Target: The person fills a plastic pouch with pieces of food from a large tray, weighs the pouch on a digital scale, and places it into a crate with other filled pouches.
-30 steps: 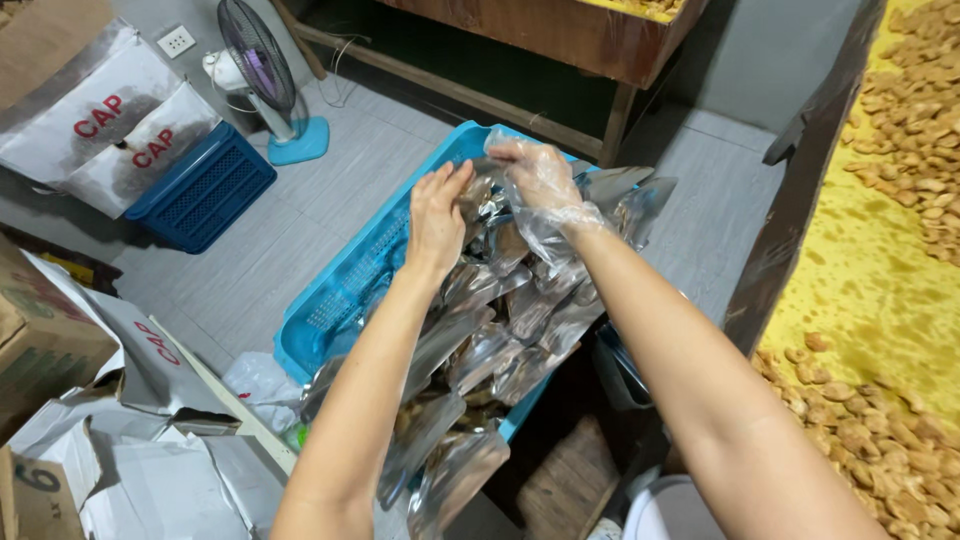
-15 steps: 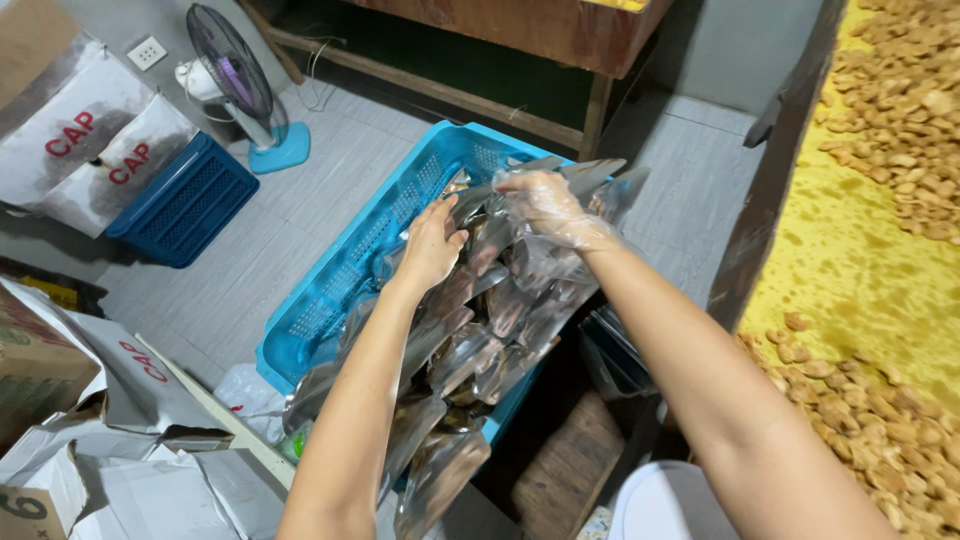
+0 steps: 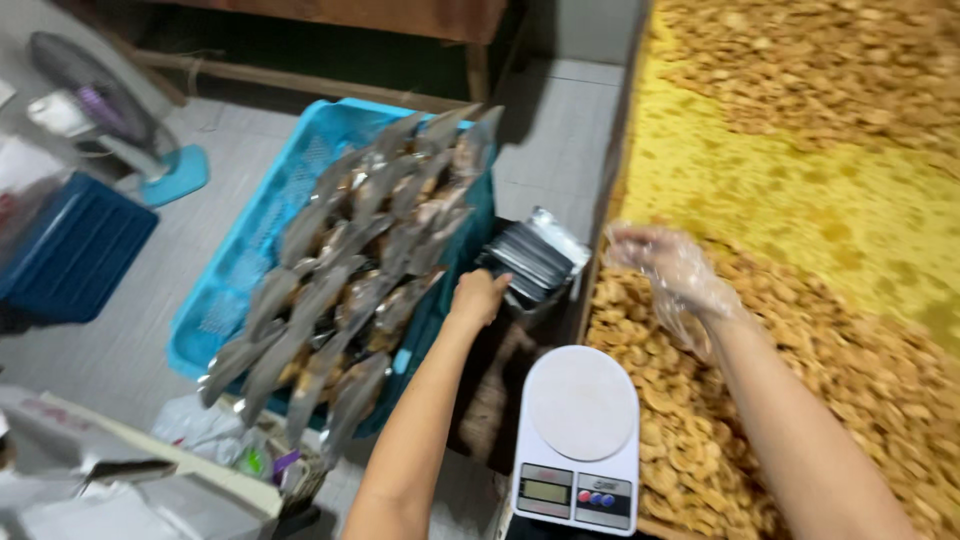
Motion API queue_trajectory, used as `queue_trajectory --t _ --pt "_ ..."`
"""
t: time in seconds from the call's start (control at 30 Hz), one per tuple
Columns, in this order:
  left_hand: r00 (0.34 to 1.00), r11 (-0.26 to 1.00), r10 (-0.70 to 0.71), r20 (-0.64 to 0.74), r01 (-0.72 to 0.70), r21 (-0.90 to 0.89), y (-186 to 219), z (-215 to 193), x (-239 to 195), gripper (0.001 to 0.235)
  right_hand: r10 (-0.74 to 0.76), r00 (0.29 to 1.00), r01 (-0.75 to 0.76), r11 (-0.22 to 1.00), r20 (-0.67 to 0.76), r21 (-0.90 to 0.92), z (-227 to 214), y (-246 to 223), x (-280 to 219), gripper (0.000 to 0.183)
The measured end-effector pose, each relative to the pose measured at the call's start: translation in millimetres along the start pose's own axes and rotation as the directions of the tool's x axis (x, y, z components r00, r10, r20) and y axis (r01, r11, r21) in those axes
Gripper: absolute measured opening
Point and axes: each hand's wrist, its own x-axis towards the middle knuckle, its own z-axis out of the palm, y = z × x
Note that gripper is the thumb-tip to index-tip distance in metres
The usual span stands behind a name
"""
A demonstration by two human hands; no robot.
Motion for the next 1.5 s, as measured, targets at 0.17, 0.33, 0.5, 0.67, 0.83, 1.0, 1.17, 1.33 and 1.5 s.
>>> queue_trajectory --t 0.17,0.33,0.5,0.67,0.83,1.0,1.17,1.33,1.5 --pt "0.950 0.655 -0.197 0.240 0.310 -0.689 -77.9 101.5 69.2 0.037 0.244 0.962 -0.193 0.925 -0.123 0.326 -25.7 33.2 -94.9 0.039" --pt "0.957 0.426 -0.289 0.041 0.166 -0.889 -85.3 129.7 86.0 0.016 0.519 0.817 -0.356 0.797 -0.251 0.488 -26.0 29.1 -169.9 0.039" --pt "0.917 0.475 -0.392 -0.076 0.131 -0.870 -63.0 106.2 63.9 0.019 0.475 0.824 -0.313 0.837 -0.310 0.450 -40.1 72.4 -201.6 0.036" --pt "0.943 0.473 -0.291 -0.164 -0.008 -0.881 -11.3 50.2 -16.2 0.016 0.466 0.804 -0.249 0.827 -0.369 0.503 -49.7 94.5 -231.0 0.038" --pt "0.910 0.671 0.321 -0.264 -0.415 -0.614 60.4 49.7 -115.9 0.016 0.377 0.810 -0.004 0.769 -0.449 0.640 -44.3 122.7 -232.3 0.045" --pt "0.817 0.715 0.576 0.018 -0.493 -0.495 134.9 135.5 -183.3 0.013 0.051 0.885 0.302 0.696 -0.463 0.652 -16.1 156.9 -223.5 0.048" --pt "0.894 0.840 0.420 0.152 -0.321 -0.437 143.5 175.3 -191.1 0.019 -0.124 0.901 0.391 0.650 -0.416 0.652 -9.1 152.8 -217.7 0.066" --pt "0.806 0.720 0.590 -0.043 -0.549 -0.424 137.9 158.3 -194.2 0.035 -0.154 0.721 -0.112 0.936 -0.676 -0.333 -14.8 95.2 -243.5 0.071" --pt "0.636 0.617 0.771 0.016 -0.742 -0.262 157.6 151.0 -235.3 0.031 -0.496 0.607 -0.515 0.350 -0.621 -0.783 -35.7 116.3 -229.1 0.068"
